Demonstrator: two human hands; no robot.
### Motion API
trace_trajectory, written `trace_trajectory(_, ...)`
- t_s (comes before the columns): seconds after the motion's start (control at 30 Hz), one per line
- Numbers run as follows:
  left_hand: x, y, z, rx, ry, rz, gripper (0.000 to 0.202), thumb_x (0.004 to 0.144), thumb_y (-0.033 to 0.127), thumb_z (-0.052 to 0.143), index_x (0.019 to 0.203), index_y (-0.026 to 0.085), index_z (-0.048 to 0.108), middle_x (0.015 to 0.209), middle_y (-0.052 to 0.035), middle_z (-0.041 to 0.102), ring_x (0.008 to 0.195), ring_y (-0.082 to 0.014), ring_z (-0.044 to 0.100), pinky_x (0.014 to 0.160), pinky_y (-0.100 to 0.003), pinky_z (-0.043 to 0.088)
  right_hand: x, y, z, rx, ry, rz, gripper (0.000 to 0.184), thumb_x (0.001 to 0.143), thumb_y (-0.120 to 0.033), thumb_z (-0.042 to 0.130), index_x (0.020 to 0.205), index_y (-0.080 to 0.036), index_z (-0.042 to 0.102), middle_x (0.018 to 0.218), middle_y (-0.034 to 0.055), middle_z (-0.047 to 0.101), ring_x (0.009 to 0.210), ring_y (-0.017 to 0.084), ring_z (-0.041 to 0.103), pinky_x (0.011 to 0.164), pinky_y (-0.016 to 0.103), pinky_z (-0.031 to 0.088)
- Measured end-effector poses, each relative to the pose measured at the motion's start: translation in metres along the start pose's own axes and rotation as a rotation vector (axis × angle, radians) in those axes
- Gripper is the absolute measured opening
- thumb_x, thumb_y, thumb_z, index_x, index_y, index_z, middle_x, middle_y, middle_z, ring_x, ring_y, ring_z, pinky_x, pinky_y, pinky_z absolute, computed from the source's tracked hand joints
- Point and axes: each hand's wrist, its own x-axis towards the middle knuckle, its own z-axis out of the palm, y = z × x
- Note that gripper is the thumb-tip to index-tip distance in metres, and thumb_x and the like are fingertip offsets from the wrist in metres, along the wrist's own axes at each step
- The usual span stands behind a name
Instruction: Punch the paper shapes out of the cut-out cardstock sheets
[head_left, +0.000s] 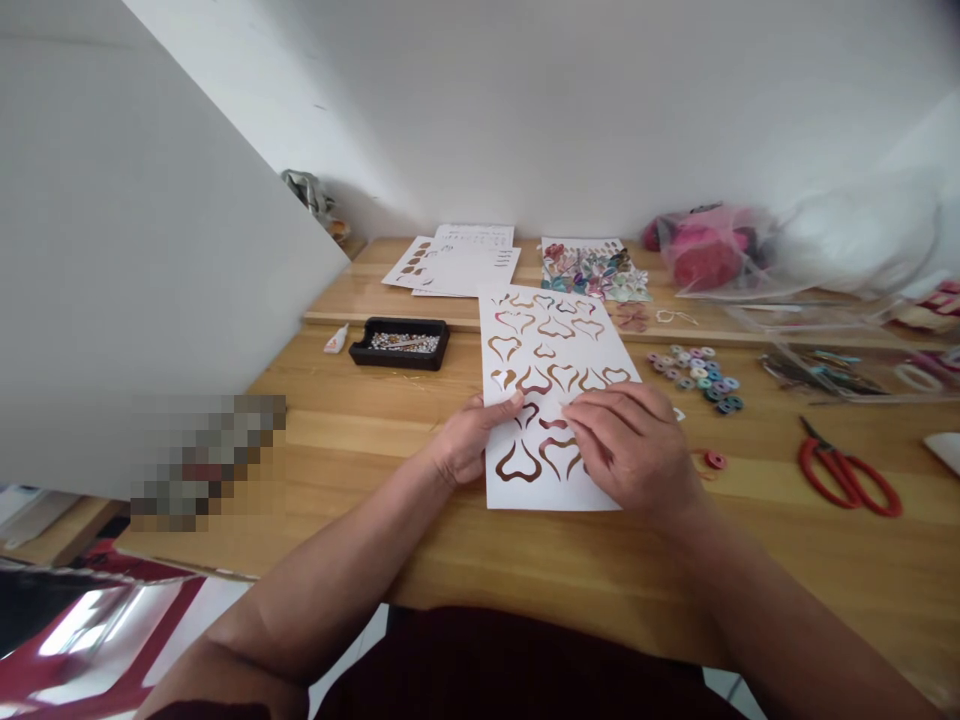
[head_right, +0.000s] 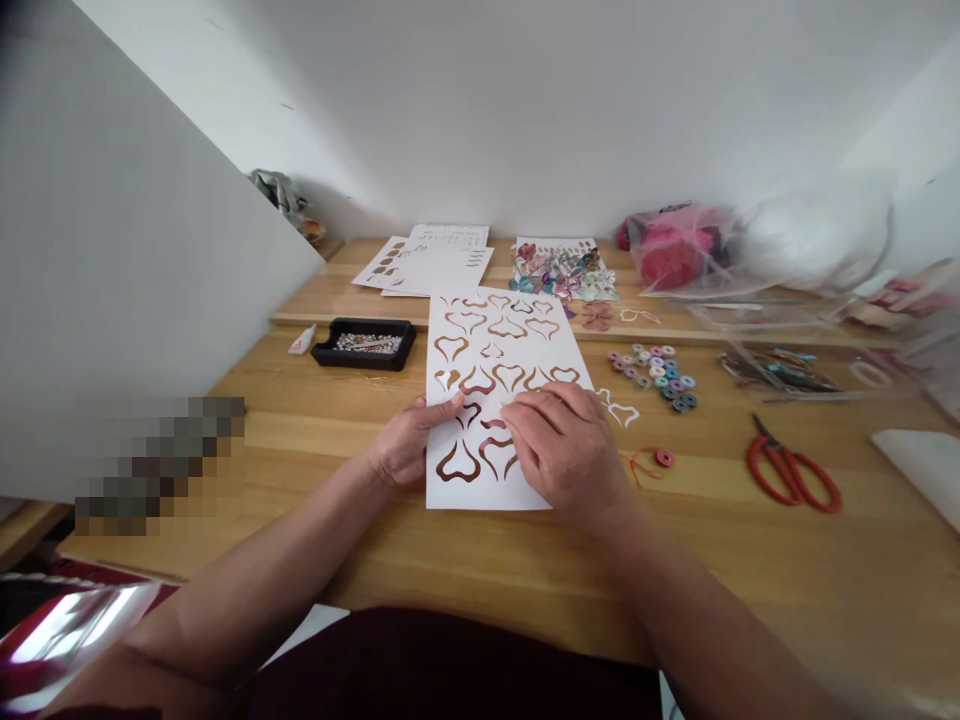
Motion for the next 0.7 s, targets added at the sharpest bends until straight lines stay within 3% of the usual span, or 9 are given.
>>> trace_trajectory(0.23,-0.0001,-0.0021,-0.0019,0.009,-0.051,0.011,0.026,0.085,0.02,0.071,0.109,0.01,0.067,0.102,-0.0179,0.075,0.091,-0.0302,0.073,0.096,-0.05,0.053,0.0021,-0.0021,-0.0015,0.062,-0.03,0.033,0.017,0.083,-0.014,0.068,0.099,-0.021,0.068,0.102,0.0044,0.072,0.096,0.024,0.061,0.092,0.043,0.048)
trace_trajectory(0.47,-0.0015,-0.0015,0.0006,-0.018,-0.029,-0.016,0.021,0.085,0.017,0.069,0.105,0.009,0.069,0.1,-0.0174,0.075,0.087,-0.0286,0.073,0.096,-0.05,0.053,-0.0005,-0.0039,0.0017,0.039,-0.022,-0.004,0.024,0.084,-0.011,0.066,0.107,-0.02,0.068,0.107,0.0052,0.072,0.101,0.026,0.06,0.093,0.044,0.049)
trace_trajectory(0.7,-0.0014,-0.001,0.0007,-0.001,-0.028,0.01,0.029,0.083,0.019,0.071,0.11,0.008,0.068,0.105,-0.0186,0.074,0.09,-0.0289,0.072,0.093,-0.048,0.055,0.0007,-0.0004,0.0018,0.115,-0.021,0.007,0.02,0.085,-0.01,0.066,0.101,-0.021,0.067,0.102,0.0044,0.071,0.097,0.023,0.061,0.095,0.043,0.049)
